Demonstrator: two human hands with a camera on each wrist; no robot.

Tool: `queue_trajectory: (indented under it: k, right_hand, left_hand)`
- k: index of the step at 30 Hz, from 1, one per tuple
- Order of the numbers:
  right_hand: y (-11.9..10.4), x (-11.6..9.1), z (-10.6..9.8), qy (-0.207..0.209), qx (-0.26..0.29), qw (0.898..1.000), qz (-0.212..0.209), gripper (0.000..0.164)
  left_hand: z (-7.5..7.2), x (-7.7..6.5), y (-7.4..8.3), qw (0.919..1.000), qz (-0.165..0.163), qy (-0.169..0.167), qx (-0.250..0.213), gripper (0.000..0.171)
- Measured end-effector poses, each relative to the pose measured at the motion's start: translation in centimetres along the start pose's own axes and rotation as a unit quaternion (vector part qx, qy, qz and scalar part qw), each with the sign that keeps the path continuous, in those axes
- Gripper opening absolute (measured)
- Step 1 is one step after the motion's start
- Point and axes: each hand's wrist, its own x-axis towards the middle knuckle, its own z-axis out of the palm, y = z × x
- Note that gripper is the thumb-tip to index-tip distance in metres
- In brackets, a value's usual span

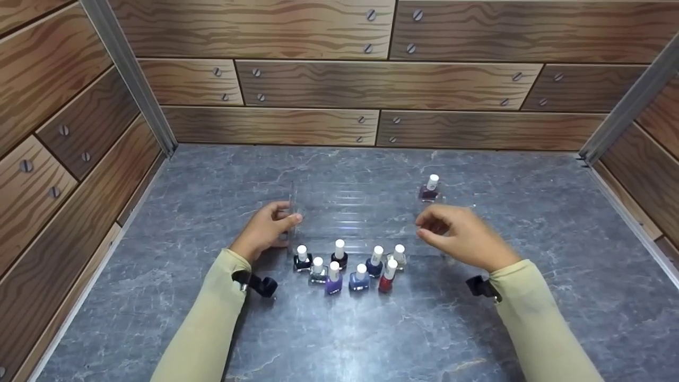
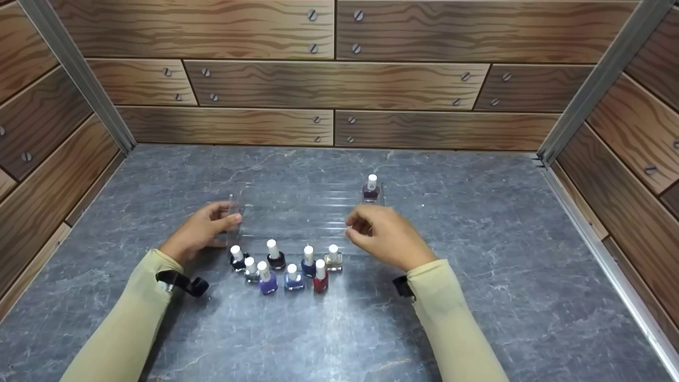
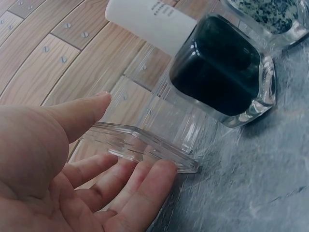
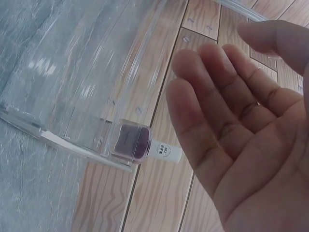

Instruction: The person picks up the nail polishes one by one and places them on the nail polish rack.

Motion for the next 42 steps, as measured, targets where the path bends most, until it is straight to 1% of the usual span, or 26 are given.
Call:
queue_trajectory:
  k: [3, 5, 12, 14, 18, 22, 25, 27, 33, 37, 42]
  right_hand:
    - [-0.1, 0.0, 0.2, -0.011, 0.005, 1.0, 0.0, 0.014]
    - [0.0, 0.0, 0.3, -0.019, 0.008, 1.0, -0.009, 0.014]
    - [0.3, 0.2, 0.8, -0.054, 0.042, 0.996, -0.059, 0.016]
    - [0.4, 0.4, 1.0, -0.059, 0.049, 0.995, -0.068, 0.017]
    - [0.7, 0.5, 1.3, -0.062, 0.039, 0.995, -0.061, 0.02]
    - [0.9, 0.7, 1.6, -0.087, 0.029, 0.995, -0.041, 0.028]
    - [1.1, 0.9, 1.9, -0.105, 0.032, 0.993, -0.035, 0.036]
    - [1.3, 1.0, 2.2, -0.112, 0.03, 0.993, -0.033, 0.038]
    - [1.8, 1.2, 2.9, -0.116, 0.032, 0.991, -0.05, 0.033]
    - [1.8, 1.1, 3.0, -0.112, 0.017, 0.991, -0.071, 0.028]
    - [1.7, 1.0, 2.9, -0.117, -0.003, 0.99, -0.083, 0.022]
  left_hand:
    - [0.0, 0.0, 0.0, 1.0, 0.001, -0.002, 0.003, 0.065]
    - [0.0, 0.0, 0.0, 1.0, 0.002, -0.003, 0.002, 0.066]
    - [0.0, 0.1, 0.0, 1.0, 0.003, -0.001, 0.0, 0.065]
    - [0.0, 0.1, 0.0, 1.0, 0.003, -0.002, 0.0, 0.065]
    - [0.0, 0.1, 0.1, 1.0, 0.003, -0.004, -0.002, 0.066]
    - [-0.1, 0.2, 0.0, 1.0, 0.001, -0.005, -0.001, 0.065]
    - [-0.2, 0.2, -0.1, 1.0, 0.002, -0.004, 0.002, 0.065]
    - [-0.2, 0.2, -0.1, 1.0, 0.003, -0.004, 0.0, 0.065]
    - [-0.1, 0.1, -0.1, 1.0, 0.004, -0.003, -0.003, 0.066]
    - [-0.1, 0.1, -0.1, 1.0, 0.003, -0.004, 0.002, 0.066]
    - [0.0, 0.1, -0.2, 1.0, 0.005, -0.006, 0.002, 0.064]
